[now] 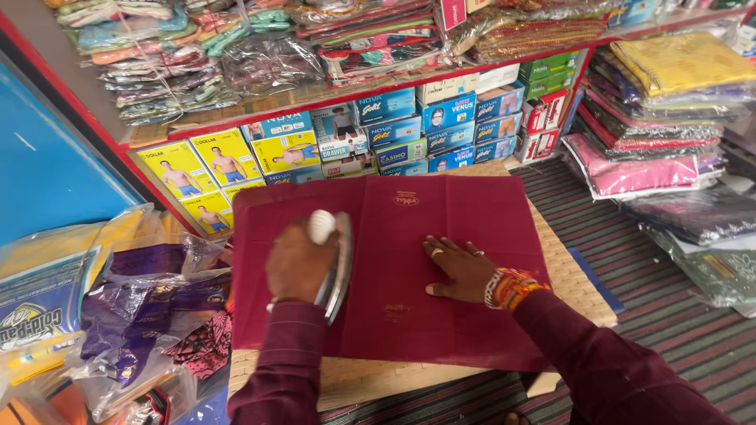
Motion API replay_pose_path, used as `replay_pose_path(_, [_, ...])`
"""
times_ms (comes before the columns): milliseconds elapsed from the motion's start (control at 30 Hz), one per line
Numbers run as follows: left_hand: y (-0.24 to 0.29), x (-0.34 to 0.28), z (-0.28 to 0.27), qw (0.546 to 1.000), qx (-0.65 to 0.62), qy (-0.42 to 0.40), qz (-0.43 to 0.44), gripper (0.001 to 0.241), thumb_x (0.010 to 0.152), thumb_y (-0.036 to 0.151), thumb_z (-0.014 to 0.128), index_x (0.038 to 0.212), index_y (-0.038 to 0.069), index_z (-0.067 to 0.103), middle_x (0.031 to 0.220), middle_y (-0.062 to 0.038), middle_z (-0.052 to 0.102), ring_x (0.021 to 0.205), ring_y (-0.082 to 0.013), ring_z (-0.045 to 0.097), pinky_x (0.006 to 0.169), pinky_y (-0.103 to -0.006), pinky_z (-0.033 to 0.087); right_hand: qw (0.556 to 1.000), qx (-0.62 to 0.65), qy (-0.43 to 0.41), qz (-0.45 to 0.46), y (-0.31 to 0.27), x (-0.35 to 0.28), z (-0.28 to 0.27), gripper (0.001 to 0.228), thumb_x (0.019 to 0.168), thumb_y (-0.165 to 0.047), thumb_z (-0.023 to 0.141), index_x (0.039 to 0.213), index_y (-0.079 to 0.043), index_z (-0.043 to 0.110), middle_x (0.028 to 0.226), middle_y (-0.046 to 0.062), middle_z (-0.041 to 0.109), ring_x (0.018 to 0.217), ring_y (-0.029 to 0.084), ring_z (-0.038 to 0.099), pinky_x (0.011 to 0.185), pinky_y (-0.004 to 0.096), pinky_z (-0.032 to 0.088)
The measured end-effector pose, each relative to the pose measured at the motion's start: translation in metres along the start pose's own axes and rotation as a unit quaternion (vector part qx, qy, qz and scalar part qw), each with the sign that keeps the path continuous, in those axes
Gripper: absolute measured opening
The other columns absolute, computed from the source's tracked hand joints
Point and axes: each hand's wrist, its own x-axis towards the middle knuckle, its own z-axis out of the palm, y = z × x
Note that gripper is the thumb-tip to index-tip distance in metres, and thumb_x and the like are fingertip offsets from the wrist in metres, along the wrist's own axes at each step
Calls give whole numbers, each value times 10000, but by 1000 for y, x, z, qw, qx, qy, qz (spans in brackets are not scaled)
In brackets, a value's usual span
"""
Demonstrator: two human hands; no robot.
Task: The person irons a maroon cloth on a small wooden table using a white electric iron. They repeatedly smooth the fabric, fold it, and press the folds to remove wrinkles.
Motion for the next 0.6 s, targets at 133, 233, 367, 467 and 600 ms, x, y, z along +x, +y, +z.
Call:
replay_pose_path(133, [22, -19, 30, 993, 49, 21, 103, 464, 848, 538, 748, 943, 86, 710, 872, -162, 727, 801, -344, 737, 712, -488, 585, 962, 188, 188, -59, 5, 13, 10, 681, 1055, -438, 385, 1589, -44, 231, 1701, 133, 180, 1577, 272, 165, 1271, 438, 167])
replay_pose_path(233, [36, -22, 54, 994, 56, -56, 81, 462, 905, 544, 691, 1006, 94, 692, 913, -167, 733, 816, -337, 740, 725, -466, 591, 922, 274, 263, -80, -3, 32, 19, 646, 1060, -394, 354, 1579, -18, 274, 1688, 166, 238, 1550, 291, 245, 1264, 396, 231])
replay_pose_path(367, [32, -6, 81, 983, 107, -114, 96, 476, 974, 520, 630, 1081, 57, 649, 948, -176, 729, 839, -341, 745, 715, -472, 592, 935, 191, 293, -65, -19, 48, 35, 700, 1052, -419, 401, 1561, 42, 261, 1657, 219, 237, 1536, 323, 213, 1238, 421, 195])
replay_pose_path(467, [5, 10, 89, 984, 140, -63, 95, 472, 965, 512, 615, 1129, 69, 625, 967, -178, 732, 865, -369, 740, 710, -510, 582, 952, 100, 286, -49, -24, 47, 45, 731, 1035, -451, 434, 1539, 54, 274, 1637, 217, 260, 1535, 321, 205, 1245, 425, 177])
replay_pose_path(600, [-50, 44, 65, 984, 176, -21, 23, 520, 905, 567, 640, 1131, 99, 616, 1022, -170, 741, 938, -390, 738, 777, -533, 576, 957, 69, 276, -48, -21, 48, 43, 726, 1032, -459, 444, 1526, 50, 291, 1633, 212, 267, 1537, 312, 202, 1250, 425, 170])
